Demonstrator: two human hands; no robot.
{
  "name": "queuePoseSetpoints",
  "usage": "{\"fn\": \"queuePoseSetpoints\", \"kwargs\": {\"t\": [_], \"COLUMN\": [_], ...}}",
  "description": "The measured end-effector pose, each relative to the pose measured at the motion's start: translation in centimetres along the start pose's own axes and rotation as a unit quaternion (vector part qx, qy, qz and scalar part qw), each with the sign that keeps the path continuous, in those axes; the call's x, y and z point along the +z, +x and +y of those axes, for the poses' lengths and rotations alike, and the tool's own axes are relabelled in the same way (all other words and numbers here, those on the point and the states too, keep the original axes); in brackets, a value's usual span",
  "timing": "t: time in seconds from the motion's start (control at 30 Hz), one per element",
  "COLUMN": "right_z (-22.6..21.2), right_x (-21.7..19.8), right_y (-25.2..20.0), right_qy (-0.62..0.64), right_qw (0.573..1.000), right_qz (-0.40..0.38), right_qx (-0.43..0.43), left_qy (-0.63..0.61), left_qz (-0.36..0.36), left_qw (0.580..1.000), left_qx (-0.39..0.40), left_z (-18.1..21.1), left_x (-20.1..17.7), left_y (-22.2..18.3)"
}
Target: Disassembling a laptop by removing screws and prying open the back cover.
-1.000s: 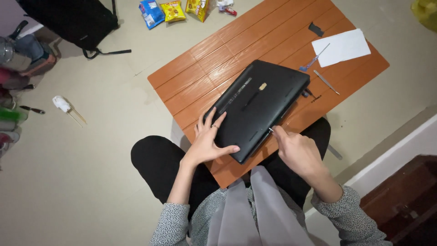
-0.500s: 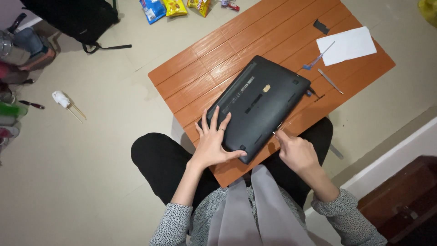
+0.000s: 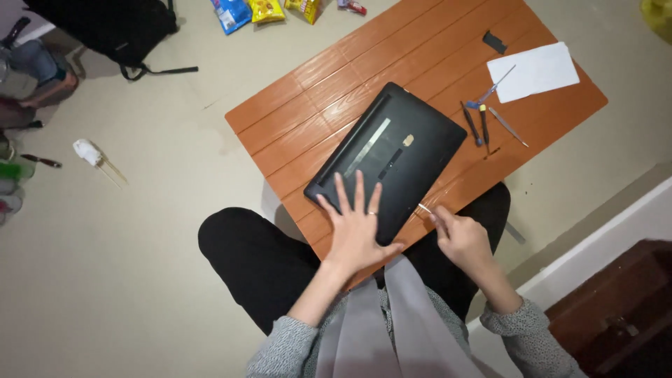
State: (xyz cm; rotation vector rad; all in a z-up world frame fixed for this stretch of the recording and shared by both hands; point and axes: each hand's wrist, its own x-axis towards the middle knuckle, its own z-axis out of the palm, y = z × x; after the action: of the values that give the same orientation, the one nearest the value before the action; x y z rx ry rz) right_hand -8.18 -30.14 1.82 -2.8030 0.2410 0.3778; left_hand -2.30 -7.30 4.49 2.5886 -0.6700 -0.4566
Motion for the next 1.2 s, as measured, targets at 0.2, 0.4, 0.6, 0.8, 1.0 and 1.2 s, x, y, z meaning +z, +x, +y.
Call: {"fn": "queuePoseSetpoints", "kwargs": {"t": [0.2,0.4,0.6,0.8,1.0,1.2], "right_z": [-0.4,-0.7,-1.1,-1.4,-2.0,-3.0], "right_x": [1.8,2.3,3.5,4.5,6.5,2.4], "right_y": [-1.0,-0.5,-0.6,-0.8,0.2,-0.7], "right_qy": [0.099,0.126,0.139,0.039,0.037,0.245], "right_qw": [0.995,0.991,0.987,0.986,0.990,0.966], "right_qz": [0.015,0.030,0.069,0.133,0.085,-0.050], "right_qx": [0.030,0.014,-0.036,-0.089,-0.107,-0.064], "left_qy": [0.007,0.037,0.077,0.086,0.091,-0.061], "left_qz": [0.074,0.068,0.103,0.121,0.111,0.008], "left_qw": [0.997,0.997,0.992,0.989,0.989,0.997], "left_qx": [-0.017,-0.006,0.005,0.023,0.030,0.038], "left_z": [1.8,1.4,0.9,0.9,0.4,-1.3], "left_x": [3.0,3.6,4.7,4.6,4.6,-0.4], "left_y": [1.2,1.7,2.2,2.2,2.1,0.9]}}
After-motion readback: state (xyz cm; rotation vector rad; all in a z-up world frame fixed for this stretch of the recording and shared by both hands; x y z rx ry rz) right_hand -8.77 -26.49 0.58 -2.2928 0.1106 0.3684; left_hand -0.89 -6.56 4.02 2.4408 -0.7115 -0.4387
